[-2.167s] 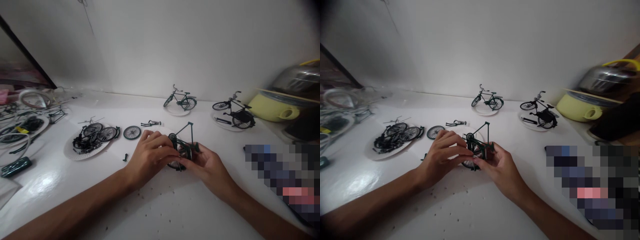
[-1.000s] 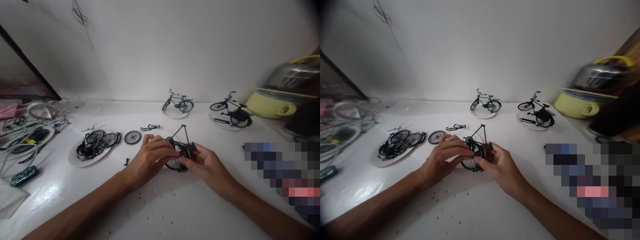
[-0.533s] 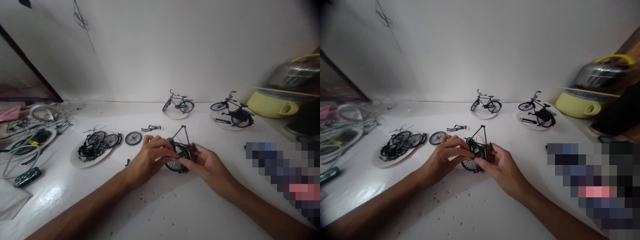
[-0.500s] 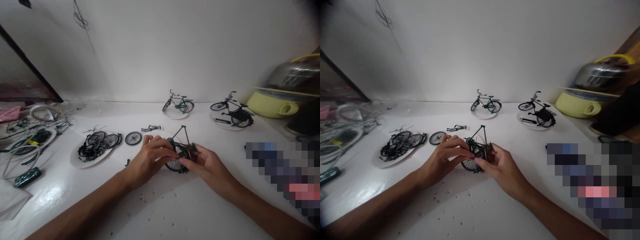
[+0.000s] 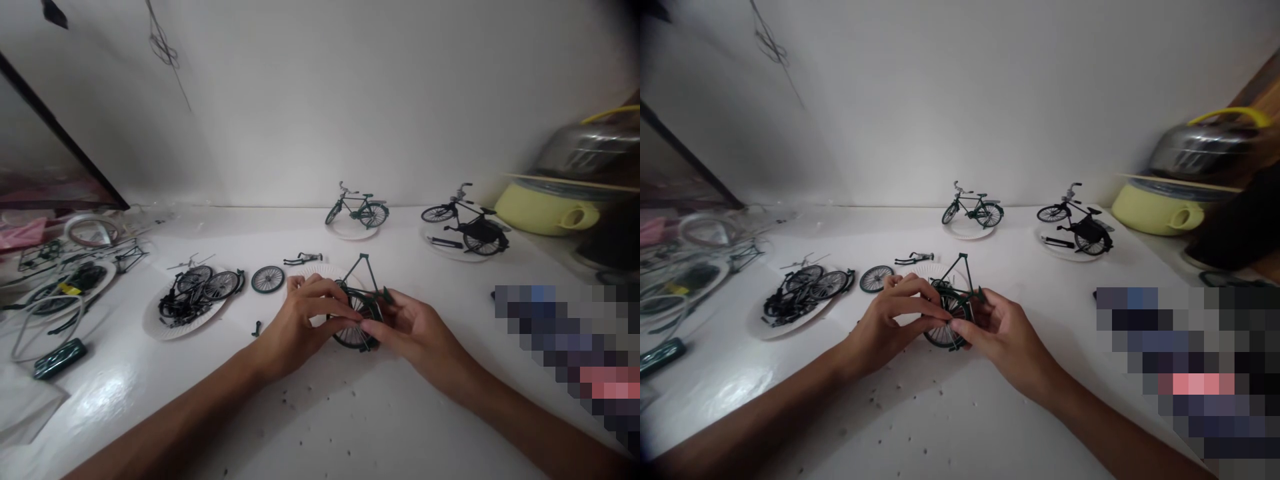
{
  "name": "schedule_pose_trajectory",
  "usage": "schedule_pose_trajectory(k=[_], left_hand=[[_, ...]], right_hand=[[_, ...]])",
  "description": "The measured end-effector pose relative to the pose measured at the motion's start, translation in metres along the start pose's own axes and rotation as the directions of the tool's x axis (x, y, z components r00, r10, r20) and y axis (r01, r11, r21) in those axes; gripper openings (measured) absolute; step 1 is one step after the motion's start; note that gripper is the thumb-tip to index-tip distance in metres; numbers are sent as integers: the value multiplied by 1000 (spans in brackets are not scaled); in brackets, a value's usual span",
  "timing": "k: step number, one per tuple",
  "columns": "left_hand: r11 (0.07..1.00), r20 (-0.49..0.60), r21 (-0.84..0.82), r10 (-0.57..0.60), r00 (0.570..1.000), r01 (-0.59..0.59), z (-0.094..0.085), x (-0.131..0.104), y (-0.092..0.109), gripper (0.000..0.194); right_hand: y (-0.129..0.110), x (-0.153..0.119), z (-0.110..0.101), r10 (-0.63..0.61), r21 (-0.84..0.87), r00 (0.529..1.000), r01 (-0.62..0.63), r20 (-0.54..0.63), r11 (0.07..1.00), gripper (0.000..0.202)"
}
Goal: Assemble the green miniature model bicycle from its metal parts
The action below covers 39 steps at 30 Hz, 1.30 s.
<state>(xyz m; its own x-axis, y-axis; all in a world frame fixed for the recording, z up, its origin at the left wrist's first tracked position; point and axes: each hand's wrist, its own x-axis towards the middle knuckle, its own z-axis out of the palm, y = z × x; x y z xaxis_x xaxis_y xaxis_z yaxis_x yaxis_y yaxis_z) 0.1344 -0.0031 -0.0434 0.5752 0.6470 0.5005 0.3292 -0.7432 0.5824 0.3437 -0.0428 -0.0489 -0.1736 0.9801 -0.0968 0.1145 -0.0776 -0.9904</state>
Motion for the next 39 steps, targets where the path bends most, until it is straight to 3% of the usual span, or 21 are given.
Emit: schedule_pose_trajectory(k=[8,16,39], left_hand=[[995,-40,-56,-80,996,78,1,2,1,8],[999,13,33,11,1000,-11,-2,1,-2,8],[998,101,51,40,994,-45,-8,0,-1,17]], right_hand=[[-1,2,0,-12,22,1000,11,26,1000,30],[-4,1,0,13,-1,1000,-13,8,1000,32],[-4,1,-2,11,-38,1000,-12,-11,999,32]])
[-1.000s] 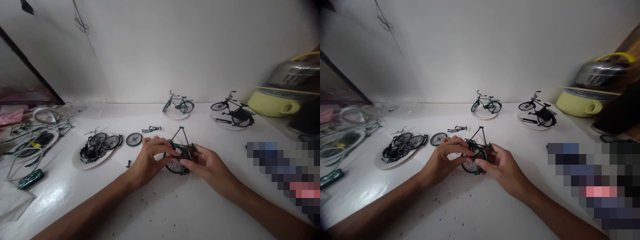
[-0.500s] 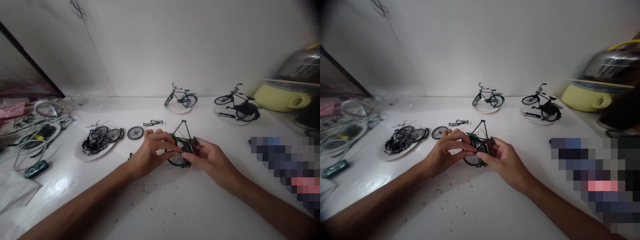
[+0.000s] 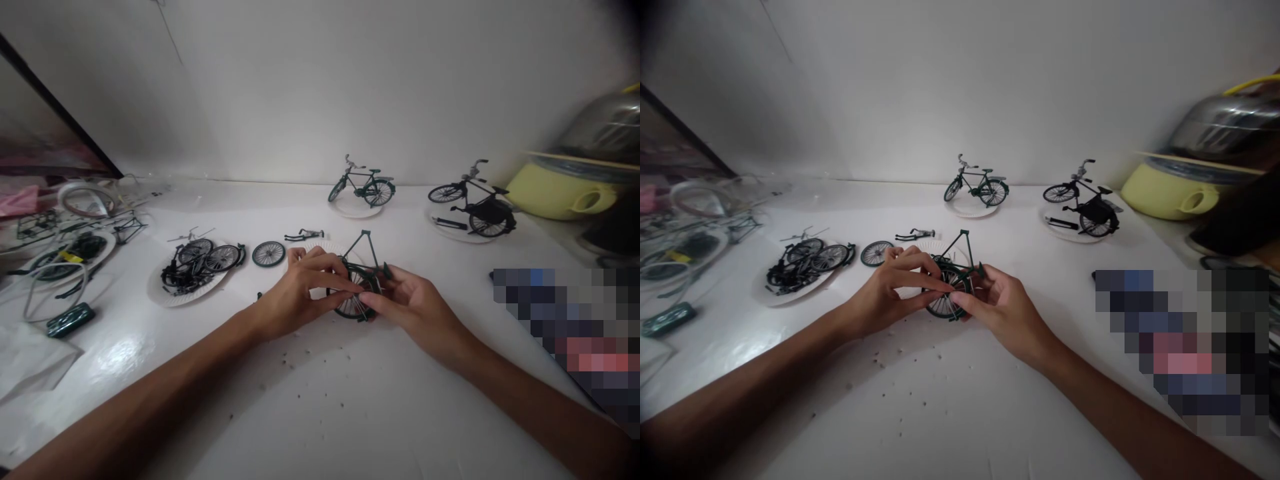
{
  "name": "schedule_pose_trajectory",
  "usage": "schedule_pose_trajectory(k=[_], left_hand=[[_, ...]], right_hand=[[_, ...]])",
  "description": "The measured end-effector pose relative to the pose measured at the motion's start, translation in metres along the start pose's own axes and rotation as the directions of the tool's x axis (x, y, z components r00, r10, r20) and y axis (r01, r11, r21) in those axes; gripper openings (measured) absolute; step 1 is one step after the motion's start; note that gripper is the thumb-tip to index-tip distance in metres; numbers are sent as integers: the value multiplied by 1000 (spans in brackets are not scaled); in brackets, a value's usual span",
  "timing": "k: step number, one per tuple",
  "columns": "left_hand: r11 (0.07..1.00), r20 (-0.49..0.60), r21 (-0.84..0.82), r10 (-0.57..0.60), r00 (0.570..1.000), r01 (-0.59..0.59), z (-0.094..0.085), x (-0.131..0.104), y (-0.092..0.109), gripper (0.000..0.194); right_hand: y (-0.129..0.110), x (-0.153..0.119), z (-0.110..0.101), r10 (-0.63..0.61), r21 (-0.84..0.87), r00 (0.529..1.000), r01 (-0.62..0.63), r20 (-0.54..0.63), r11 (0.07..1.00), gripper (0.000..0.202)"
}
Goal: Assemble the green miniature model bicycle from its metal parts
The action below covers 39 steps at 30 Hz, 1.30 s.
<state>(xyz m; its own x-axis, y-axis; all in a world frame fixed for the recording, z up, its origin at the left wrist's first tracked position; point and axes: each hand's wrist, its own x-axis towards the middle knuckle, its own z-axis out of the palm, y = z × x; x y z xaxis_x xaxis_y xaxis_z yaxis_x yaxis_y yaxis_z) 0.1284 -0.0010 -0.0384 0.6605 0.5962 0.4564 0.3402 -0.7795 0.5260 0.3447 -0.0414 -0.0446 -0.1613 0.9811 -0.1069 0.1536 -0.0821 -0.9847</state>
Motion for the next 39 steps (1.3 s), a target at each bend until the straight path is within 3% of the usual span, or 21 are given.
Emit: schedule_pose_trajectory(k=[13,19,39], left_hand=[[997,-46,-73,-33,998,29,5,-1,1,12],[992,-91,-108,-82,992,72,6,1,2,9],[999,-107,-32,34,994,-38,7,0,-6,9]], right_hand=[[0,0,0,-1,58,999,-1,43,998,28],[0,0,0,26,40,1000,-27,7,999,31],[0,2,0,1,34,1000,-2,16,999,32]])
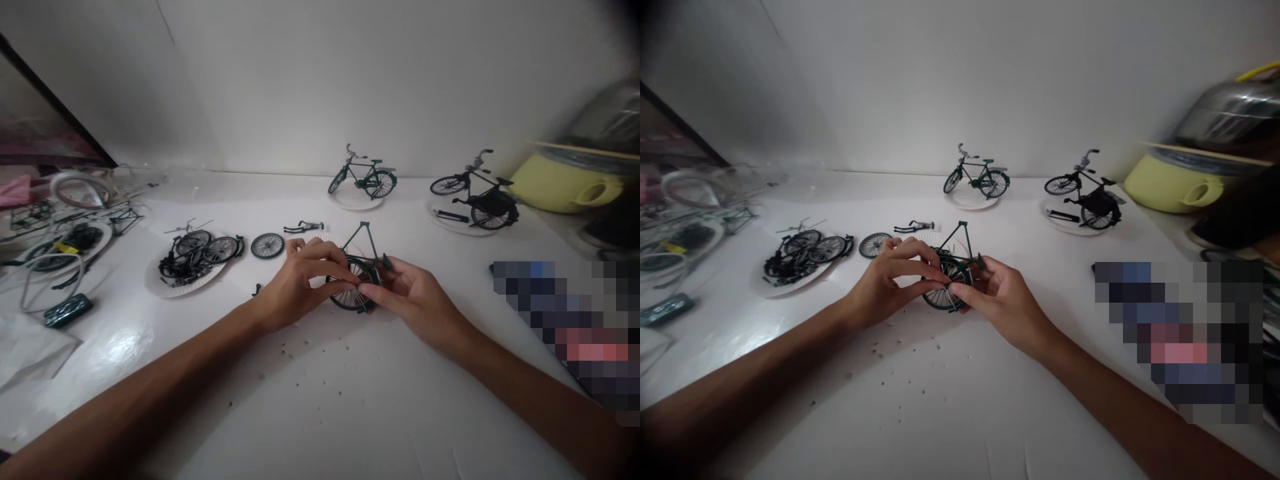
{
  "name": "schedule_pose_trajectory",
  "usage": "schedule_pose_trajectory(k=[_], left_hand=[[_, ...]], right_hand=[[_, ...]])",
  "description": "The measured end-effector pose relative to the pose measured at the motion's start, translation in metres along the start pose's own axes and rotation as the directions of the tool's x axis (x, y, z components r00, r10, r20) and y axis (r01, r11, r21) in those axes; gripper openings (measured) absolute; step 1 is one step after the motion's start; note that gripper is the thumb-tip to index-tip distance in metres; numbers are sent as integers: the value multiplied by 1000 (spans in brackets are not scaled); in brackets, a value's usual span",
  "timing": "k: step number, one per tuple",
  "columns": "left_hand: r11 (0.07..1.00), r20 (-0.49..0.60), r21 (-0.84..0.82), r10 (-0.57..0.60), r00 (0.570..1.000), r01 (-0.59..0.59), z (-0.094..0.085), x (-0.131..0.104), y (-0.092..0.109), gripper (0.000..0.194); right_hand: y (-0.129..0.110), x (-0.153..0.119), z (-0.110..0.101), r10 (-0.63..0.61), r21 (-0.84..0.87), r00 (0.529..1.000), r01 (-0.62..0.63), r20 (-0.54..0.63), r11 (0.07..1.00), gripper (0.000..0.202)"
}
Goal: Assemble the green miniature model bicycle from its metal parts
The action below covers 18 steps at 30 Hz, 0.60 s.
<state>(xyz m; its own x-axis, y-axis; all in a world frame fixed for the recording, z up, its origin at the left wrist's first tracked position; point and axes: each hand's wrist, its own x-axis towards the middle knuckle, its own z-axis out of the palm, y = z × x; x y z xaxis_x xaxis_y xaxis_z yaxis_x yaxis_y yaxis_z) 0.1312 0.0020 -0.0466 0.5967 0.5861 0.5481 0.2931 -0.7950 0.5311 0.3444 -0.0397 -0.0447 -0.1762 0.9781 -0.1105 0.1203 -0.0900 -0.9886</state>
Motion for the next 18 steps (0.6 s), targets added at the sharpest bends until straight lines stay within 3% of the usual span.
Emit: schedule_pose_trajectory(k=[11,18], left_hand=[[1000,-20,12,-17,1000,17,-1,0,0,6],[999,48,39,-26,998,24,-3,0,1,9]], right_hand=[[0,-1,0,-22,-3,1000,22,0,1000,28],[-2,-2,0,-1,-52,1000,1,-14,999,30]])
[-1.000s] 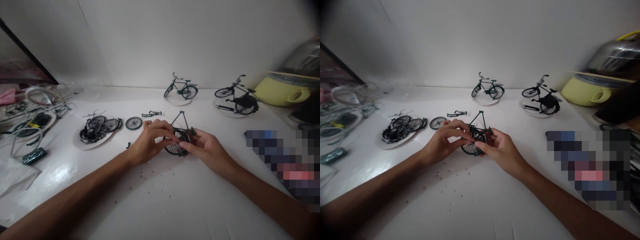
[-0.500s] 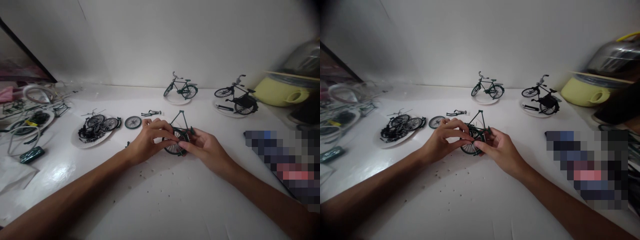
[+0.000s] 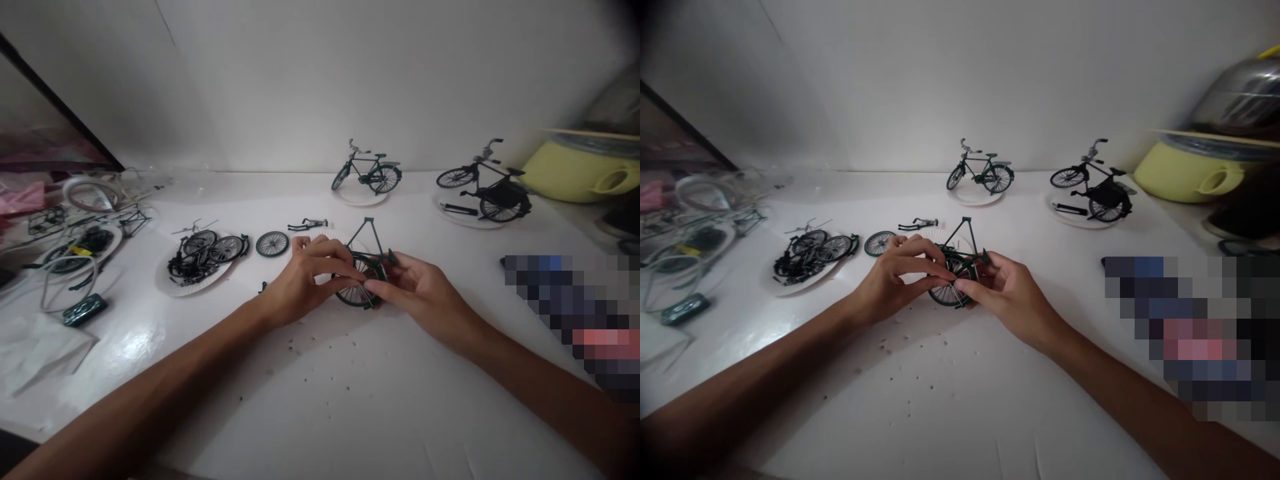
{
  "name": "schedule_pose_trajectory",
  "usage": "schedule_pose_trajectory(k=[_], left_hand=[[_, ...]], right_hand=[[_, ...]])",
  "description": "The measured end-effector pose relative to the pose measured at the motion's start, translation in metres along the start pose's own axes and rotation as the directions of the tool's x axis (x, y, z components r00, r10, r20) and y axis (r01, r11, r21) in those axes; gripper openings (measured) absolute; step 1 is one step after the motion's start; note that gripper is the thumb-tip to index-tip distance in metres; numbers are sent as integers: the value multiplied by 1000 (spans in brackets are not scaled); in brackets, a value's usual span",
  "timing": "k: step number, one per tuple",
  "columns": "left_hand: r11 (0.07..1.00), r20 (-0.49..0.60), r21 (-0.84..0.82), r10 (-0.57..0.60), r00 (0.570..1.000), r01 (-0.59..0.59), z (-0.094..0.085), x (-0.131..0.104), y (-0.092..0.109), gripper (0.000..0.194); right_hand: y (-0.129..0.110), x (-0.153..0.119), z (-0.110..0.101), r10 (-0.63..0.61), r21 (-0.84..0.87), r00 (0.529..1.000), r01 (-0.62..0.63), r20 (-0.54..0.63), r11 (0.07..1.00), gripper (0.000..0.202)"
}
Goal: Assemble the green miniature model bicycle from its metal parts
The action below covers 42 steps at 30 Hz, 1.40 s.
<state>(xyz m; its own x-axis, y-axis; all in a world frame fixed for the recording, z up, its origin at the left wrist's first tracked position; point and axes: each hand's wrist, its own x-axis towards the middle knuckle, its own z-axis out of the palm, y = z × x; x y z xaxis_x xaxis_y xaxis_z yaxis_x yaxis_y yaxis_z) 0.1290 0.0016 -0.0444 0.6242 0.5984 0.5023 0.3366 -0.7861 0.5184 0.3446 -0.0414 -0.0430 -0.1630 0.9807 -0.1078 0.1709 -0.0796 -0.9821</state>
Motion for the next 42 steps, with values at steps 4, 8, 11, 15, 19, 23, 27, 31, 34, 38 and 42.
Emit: schedule_pose_trajectory(k=[4,8,11,15,19,23,27,31,34,38,42], left_hand=[[1000,7,23,-14,1000,14,-2,1,1,11],[999,-4,39,-10,1000,10,1,1,2,13],[998,-41,62,15,999,-12,5,0,4,12],[994,-78,109,24,997,-15,9,0,9,13],[993,-80,116,-5,997,14,10,1,11,13],[994,-64,111,-14,998,21,12,1,7,14],[990,-65,141,3,998,6,13,1,7,15],[988,-43,153,-8,999,15,10,1,9,10],[989,-41,141,-31,999,36,10,2,11,9],[990,-56,121,-68,996,74,13,2,12,8],[991,-53,75,-107,993,111,15,2,14,10]], right_hand=[[2,2,-2,-11,3,1000,11,17,1000,31],[8,5,-6,-9,109,1000,6,28,994,33],[10,6,-8,8,217,999,-17,44,976,31],[10,7,-10,45,298,995,-69,89,952,35],[11,7,-10,47,303,997,-66,68,951,36],[13,7,-8,78,325,997,-76,6,943,36],[12,6,-6,95,344,995,-87,-8,935,35],[10,5,-6,110,420,994,-105,11,902,38],[9,6,-6,121,397,992,-120,22,910,36],[10,7,-7,92,332,996,-93,19,939,32],[12,8,-7,87,342,996,-85,10,936,32]])
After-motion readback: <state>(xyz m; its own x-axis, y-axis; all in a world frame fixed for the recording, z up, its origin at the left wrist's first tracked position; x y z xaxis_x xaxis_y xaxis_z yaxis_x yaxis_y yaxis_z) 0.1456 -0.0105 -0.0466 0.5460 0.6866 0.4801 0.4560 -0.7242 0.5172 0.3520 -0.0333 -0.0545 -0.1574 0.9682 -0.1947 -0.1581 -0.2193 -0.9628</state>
